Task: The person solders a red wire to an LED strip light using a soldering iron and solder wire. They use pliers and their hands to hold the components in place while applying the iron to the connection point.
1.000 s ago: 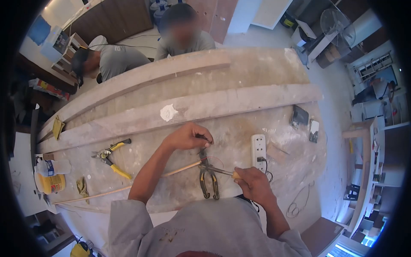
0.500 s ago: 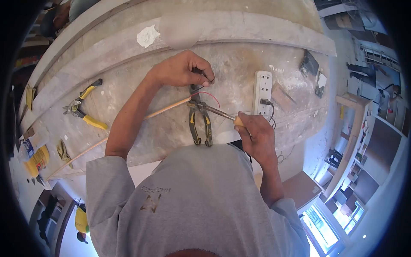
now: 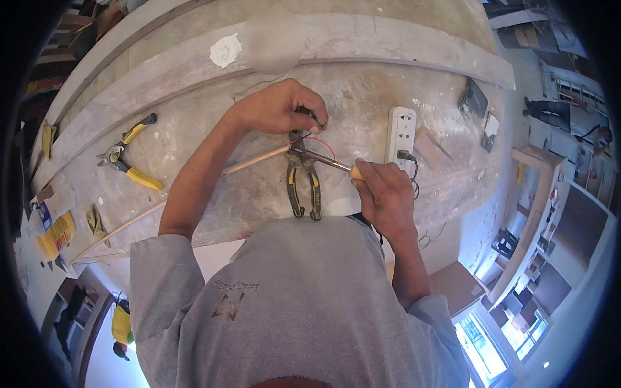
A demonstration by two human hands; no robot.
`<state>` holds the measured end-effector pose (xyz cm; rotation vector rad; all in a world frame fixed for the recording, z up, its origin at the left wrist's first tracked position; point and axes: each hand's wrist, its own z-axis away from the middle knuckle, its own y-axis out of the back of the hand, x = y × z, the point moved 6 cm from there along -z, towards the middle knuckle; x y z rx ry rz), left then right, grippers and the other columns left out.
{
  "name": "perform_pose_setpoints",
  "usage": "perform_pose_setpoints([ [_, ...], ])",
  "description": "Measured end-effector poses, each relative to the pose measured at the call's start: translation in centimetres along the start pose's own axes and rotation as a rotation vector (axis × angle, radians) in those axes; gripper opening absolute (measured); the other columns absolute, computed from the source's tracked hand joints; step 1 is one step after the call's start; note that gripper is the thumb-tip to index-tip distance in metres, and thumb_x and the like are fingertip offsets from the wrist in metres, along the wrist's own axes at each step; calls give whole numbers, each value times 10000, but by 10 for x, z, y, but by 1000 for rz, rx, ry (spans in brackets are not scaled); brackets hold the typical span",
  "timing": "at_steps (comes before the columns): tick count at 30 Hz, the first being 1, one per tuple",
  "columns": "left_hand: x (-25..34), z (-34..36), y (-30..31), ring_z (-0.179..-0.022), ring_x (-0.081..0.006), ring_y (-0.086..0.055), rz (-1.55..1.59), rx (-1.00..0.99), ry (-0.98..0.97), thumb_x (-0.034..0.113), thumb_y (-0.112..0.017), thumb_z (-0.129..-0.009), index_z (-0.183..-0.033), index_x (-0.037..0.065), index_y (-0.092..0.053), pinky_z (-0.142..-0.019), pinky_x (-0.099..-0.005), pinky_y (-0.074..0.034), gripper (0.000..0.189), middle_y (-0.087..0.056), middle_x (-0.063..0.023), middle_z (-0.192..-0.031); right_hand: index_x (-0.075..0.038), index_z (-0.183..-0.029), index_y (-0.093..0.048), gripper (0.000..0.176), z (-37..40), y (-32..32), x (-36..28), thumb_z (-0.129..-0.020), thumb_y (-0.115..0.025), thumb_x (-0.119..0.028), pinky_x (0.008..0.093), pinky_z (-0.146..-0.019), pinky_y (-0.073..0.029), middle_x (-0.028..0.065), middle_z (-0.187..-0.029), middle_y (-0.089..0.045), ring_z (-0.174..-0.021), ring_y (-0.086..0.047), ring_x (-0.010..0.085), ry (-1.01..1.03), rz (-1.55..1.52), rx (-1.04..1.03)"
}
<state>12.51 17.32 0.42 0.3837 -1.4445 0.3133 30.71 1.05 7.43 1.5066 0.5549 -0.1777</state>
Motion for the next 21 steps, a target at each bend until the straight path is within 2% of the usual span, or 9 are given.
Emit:
perform_pose_setpoints([
  [6,1,0,0,-848,-150,-723,-36,10,-39,44,-811,-901,-1017,-3,-786,-782,-328,-568,128,-794,-69,-911,-29,-1229,-781,421,-5,0,-3,-817,-866,-17,407,-761,-560,128,-1027,-782,-824,-690,302,17,5,-12],
  [15,2,2,-3,-784,-132,-707,-44,-8,0,49,-807,-914,-1002,4,-791,-714,-316,-552,101,-786,-67,-882,-29,-1231,-779,423,-7,2,-6,-817,-865,-14,410,-755,-556,127,-1023,-777,-818,-689,299,27,9,-24],
  [21,-2,0,-5,-779,-139,-708,-61,9,-63,49,-808,-914,-1002,3,-786,-704,-326,-543,101,-784,-70,-870,-31,-1239,-772,435,-4,1,-4,-814,-864,-7,411,-752,-555,126,-1023,-776,-815,-685,299,36,10,-12],
])
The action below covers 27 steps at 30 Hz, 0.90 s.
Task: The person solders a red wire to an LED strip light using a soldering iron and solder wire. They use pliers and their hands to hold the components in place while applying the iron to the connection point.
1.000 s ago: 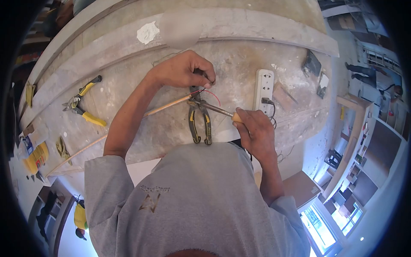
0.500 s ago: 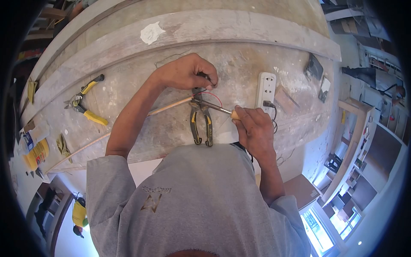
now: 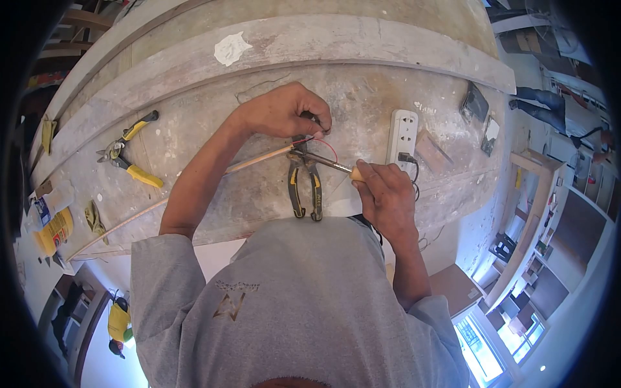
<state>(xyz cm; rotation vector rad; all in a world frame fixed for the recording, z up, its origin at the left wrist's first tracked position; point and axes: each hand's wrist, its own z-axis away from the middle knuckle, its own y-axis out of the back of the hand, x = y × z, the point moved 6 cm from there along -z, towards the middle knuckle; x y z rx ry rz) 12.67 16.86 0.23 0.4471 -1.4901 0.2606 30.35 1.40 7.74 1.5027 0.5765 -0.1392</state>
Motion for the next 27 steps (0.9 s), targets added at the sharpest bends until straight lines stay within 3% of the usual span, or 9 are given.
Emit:
perform_pose_setpoints([
  [15,-2,0,1,-738,-179,-697,36,-1,66,53,-813,-878,-985,31,-794,-682,-358,-519,110,-782,-77,-836,-8,-1248,-763,450,-8,1,2,-811,-856,-58,439,-768,-541,122,-1038,-766,-848,-670,305,40,64,-25],
  [17,-1,0,1,-739,-182,-698,16,32,-11,53,-813,-878,-979,30,-790,-682,-362,-519,106,-782,-78,-837,-9,-1247,-763,452,-10,3,2,-808,-858,-57,437,-768,-538,120,-1039,-764,-851,-671,304,54,71,-31],
  [27,-5,1,0,-731,-200,-697,11,24,-22,59,-820,-861,-970,30,-786,-689,-369,-522,118,-777,-87,-828,-18,-1244,-764,461,-12,4,4,-794,-858,-49,436,-774,-538,120,-1043,-762,-847,-670,304,73,65,-32],
])
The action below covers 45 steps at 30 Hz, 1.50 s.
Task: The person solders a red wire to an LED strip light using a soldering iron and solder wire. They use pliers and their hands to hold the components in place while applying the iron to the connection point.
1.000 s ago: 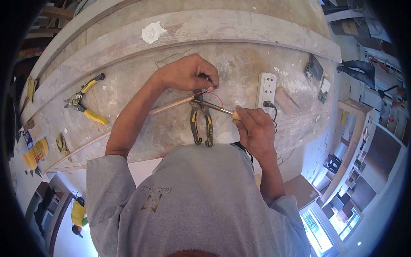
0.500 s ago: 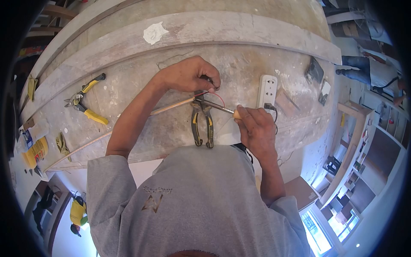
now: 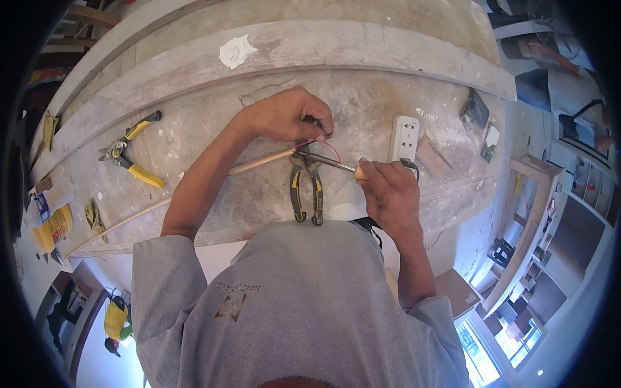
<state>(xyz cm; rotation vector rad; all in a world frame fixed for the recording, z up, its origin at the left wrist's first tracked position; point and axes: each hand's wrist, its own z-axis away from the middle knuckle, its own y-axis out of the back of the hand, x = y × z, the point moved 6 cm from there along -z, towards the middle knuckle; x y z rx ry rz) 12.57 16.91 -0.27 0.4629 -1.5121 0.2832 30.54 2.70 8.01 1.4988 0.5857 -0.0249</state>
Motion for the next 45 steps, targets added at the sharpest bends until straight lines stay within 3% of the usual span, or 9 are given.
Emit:
perform_pose_setpoints([
  [9,29,101,27,-1014,-180,-680,342,568,-11,13,-696,-1019,-1101,35,-670,-889,-355,-561,88,-727,-72,-1057,-34,-1247,-774,421,22,14,14,-833,-848,-27,430,-793,-560,127,-1047,-781,-862,-698,316,-81,-111,83],
  [12,14,136,-9,-1035,-194,-685,67,592,216,7,-672,-1023,-1118,31,-642,-924,-345,-547,102,-720,-84,-1056,-30,-1248,-773,416,28,14,15,-838,-841,-18,426,-793,-571,131,-1050,-784,-873,-706,316,-117,-191,96],
  [17,31,140,-60,-959,-397,-635,-659,738,373,-17,-667,-934,-1054,39,-610,-839,-492,-492,145,-673,-135,-996,-39,-1267,-750,406,31,20,14,-872,-837,-81,445,-804,-571,130,-1048,-774,-900,-705,335,-56,-334,141],
  [20,26,138,-63,-931,-389,-633,-775,793,280,-6,-680,-934,-1069,43,-605,-809,-500,-475,162,-681,-129,-1004,-38,-1303,-735,409,32,20,20,-906,-818,-84,462,-843,-585,151,-1068,-768,-921,-715,357,-58,-349,158],
  [27,40,130,-58,-910,-394,-626,-695,850,249,1,-668,-940,-1016,38,-609,-813,-494,-482,104,-671,-141,-948,-31,-1401,-672,407,52,46,28,-994,-695,-45,429,-889,-589,183,-1072,-763,-962,-736,377,-280,-581,152],
  [33,23,110,-49,-910,-416,-640,-594,792,229,11,-672,-930,-1012,27,-617,-820,-510,-497,100,-689,-171,-942,-52,-1467,-503,412,79,70,28,-1069,-606,-37,331,-741,-578,178,-1144,-805,-807,-736,187,-525,-741,269],
  [39,13,114,-48,-929,-425,-652,-575,814,228,28,-691,-918,-997,24,-634,-836,-510,-508,98,-707,-190,-946,-32,-1326,-623,350,108,49,0,-997,-738,-64,368,-830,-601,172,-1078,-801,-927,-790,266,-577,-636,373],
  [43,13,118,-49,-846,-321,-667,-616,798,200,50,-710,-944,-1011,28,-655,-791,-423,-526,89,-700,-154,-920,-34,-1265,-664,345,104,36,-21,-957,-803,-100,398,-863,-604,199,-1057,-789,-970,-793,345,-681,-561,227],
  [45,13,119,-47,-846,-299,-668,-599,783,200,53,-717,-945,-1009,30,-657,-791,-411,-524,90,-698,-150,-922,-22,-1260,-671,333,103,31,-24,-958,-802,-73,361,-830,-593,175,-1017,-789,-910,-775,266,-659,-544,252],
])
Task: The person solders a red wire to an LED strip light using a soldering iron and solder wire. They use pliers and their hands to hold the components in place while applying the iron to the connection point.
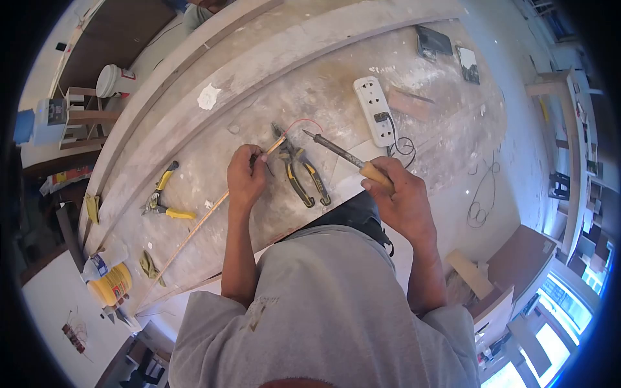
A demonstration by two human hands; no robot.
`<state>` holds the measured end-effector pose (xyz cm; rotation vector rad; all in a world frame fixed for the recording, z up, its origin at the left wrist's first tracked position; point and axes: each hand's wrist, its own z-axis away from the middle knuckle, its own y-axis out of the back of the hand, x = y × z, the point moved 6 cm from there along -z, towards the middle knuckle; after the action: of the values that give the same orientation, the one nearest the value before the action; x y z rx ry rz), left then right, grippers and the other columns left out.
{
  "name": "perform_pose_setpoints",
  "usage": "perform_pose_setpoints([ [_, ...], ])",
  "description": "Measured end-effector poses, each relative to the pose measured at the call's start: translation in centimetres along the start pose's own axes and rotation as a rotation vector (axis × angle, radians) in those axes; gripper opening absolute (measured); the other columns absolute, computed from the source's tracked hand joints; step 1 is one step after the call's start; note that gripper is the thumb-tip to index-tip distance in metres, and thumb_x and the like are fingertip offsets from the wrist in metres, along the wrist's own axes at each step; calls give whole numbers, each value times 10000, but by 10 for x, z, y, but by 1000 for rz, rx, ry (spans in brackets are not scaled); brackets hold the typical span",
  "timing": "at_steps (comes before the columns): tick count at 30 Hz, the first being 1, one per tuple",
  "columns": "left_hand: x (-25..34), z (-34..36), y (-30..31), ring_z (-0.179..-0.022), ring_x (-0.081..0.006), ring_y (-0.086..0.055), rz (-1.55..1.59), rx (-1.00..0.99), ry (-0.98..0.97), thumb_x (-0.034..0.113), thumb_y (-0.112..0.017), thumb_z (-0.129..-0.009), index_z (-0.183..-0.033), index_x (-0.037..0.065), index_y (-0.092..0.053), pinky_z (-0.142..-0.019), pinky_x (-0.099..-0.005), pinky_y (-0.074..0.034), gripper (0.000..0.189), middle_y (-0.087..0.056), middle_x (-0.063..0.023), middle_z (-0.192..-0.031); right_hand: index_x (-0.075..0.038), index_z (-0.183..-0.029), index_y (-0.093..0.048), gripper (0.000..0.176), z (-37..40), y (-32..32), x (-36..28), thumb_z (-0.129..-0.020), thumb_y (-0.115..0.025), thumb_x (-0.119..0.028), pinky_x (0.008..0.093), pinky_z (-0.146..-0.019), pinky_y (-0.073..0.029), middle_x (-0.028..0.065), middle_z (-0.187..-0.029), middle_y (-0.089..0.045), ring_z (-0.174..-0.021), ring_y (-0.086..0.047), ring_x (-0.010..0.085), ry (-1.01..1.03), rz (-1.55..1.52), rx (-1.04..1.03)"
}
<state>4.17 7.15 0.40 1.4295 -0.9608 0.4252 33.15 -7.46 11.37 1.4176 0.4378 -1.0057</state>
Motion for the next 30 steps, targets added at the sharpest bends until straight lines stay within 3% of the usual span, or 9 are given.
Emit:
perform_pose_setpoints([
  [1,-3,0,1,-865,-261,-672,11,-42,46,53,-723,-951,-1021,31,-666,-797,-385,-524,93,-704,-134,-937,-10,-1254,-678,322,0,-3,-1,-958,-801,-45,323,-797,-582,151,-976,-788,-851,-756,187,40,6,9],
  [2,-5,0,2,-885,-222,-675,22,-81,94,53,-729,-957,-1033,33,-675,-802,-359,-525,95,-710,-119,-951,-10,-1254,-678,322,-2,-6,-1,-958,-801,-45,323,-797,-582,151,-976,-788,-851,-756,187,37,4,6],
  [4,0,-10,10,-910,-259,-693,106,-66,40,25,-724,-937,-1023,27,-675,-825,-380,-539,98,-716,-123,-968,-24,-1238,-687,319,-5,-13,2,-957,-806,-117,422,-834,-613,200,-1068,-780,-946,-780,381,-17,10,-44],
  [6,3,-30,17,-935,-296,-710,183,-70,-23,-4,-719,-918,-1012,21,-675,-848,-401,-552,106,-723,-127,-985,-19,-1231,-694,314,-8,-18,2,-954,-808,-114,421,-824,-613,200,-1073,-776,-938,-778,382,30,25,-32],
  [8,-2,-53,13,-929,-178,-701,481,-136,-8,-1,-741,-951,-1046,20,-708,-856,-332,-554,103,-732,-66,-976,-14,-1224,-700,309,-7,-21,1,-951,-809,-110,419,-814,-613,200,-1078,-772,-930,-776,383,65,45,-15],
  [11,3,-91,5,-904,-106,-670,578,-328,18,-1,-733,-986,-1066,16,-727,-825,-301,-550,82,-740,-29,-970,-6,-1231,-699,318,-6,-24,-3,-947,-808,-98,422,-797,-612,198,-1076,-767,-909,-771,384,96,54,0],
  [17,21,-126,-26,-898,-107,-677,543,-672,-168,-3,-729,-995,-1075,2,-732,-811,-286,-552,80,-761,-40,-978,-8,-1219,-708,307,-3,-34,0,-945,-809,-101,424,-769,-604,190,-1038,-763,-874,-763,379,43,97,7],
  [20,27,-129,-33,-891,-113,-673,590,-770,-140,-5,-733,-992,-1077,-3,-740,-814,-284,-549,86,-765,-48,-977,-5,-1210,-710,301,-5,-38,-3,-944,-811,-104,423,-757,-599,184,-1020,-760,-850,-754,377,73,123,24],
  [30,28,-133,-47,-857,-136,-683,679,-708,-291,-19,-741,-968,-1067,11,-765,-783,-294,-543,106,-770,-61,-959,-31,-1194,-750,333,-21,-44,-14,-879,-854,-63,407,-725,-596,145,-967,-756,-822,-737,334,230,298,46],
])
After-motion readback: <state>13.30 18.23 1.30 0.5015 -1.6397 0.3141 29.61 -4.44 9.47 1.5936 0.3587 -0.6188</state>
